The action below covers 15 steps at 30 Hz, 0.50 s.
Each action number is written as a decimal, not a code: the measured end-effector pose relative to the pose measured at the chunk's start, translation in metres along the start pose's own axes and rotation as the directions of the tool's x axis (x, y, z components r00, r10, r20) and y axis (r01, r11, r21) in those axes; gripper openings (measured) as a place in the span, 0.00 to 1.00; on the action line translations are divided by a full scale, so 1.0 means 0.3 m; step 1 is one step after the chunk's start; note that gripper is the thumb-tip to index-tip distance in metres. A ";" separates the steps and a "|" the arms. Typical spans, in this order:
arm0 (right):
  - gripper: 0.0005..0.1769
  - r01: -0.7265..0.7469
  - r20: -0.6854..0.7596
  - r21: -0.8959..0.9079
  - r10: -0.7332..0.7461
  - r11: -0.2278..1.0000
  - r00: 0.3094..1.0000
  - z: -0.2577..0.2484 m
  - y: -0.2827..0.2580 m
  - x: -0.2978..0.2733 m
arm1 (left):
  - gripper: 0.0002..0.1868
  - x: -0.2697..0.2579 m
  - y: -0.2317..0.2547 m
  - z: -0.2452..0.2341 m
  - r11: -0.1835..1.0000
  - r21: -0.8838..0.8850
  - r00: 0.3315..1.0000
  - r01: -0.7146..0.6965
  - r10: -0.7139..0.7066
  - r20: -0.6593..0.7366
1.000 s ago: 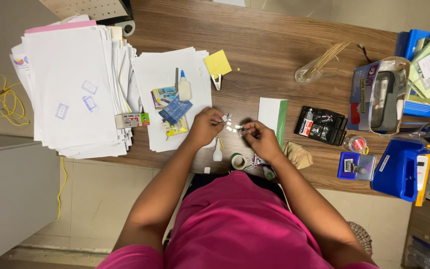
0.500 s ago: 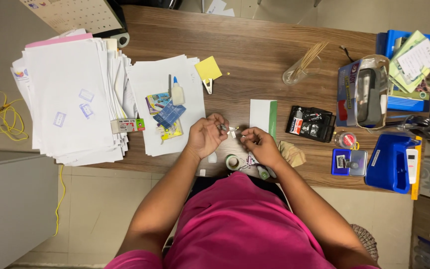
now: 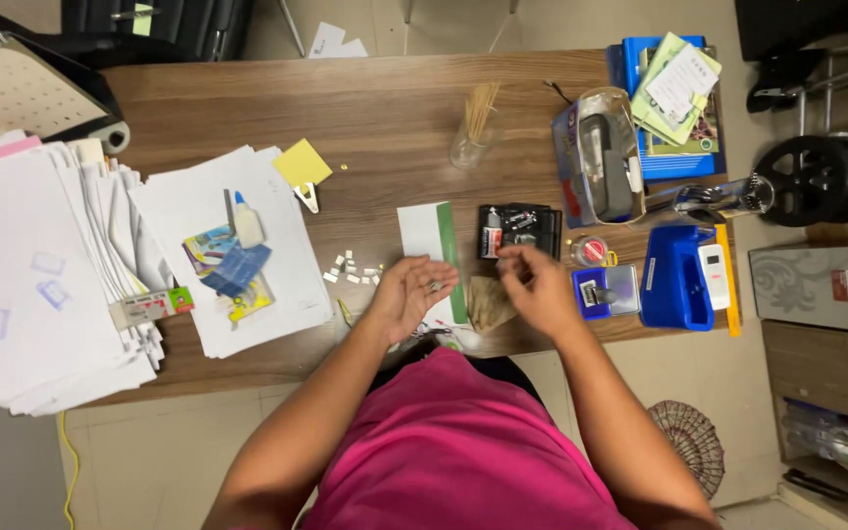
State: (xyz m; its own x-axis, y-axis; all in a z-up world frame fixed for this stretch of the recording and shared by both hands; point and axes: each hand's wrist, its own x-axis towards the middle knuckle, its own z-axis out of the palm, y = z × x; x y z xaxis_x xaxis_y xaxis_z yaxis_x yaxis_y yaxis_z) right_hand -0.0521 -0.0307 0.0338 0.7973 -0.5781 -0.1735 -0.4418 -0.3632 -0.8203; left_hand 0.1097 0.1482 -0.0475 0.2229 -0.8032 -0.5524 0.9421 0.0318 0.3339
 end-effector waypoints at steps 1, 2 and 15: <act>0.15 0.000 0.009 0.006 0.000 1.000 1.000 -0.034 0.020 0.006 | 0.23 0.016 -0.017 0.031 1.000 -0.001 1.000 -0.003 0.003 -0.010; 0.14 0.057 -0.027 -0.108 -0.060 0.992 0.998 -0.069 0.041 0.011 | 0.24 0.033 -0.035 0.063 0.999 0.008 0.998 -0.051 0.050 0.032; 0.17 0.236 -0.011 -0.115 -0.238 0.965 0.971 -0.301 0.167 0.036 | 0.18 0.308 -0.242 0.362 0.870 0.203 0.892 -0.449 0.448 0.055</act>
State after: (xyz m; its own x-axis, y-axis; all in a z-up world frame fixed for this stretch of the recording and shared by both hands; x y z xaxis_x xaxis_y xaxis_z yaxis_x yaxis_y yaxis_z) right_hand -0.1028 -0.1210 0.0400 0.8750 -0.4830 0.0333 -0.2860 -0.5711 -0.7695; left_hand 0.0348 0.0070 -0.0398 0.6073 -0.7351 -0.3014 0.6686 0.2678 0.6937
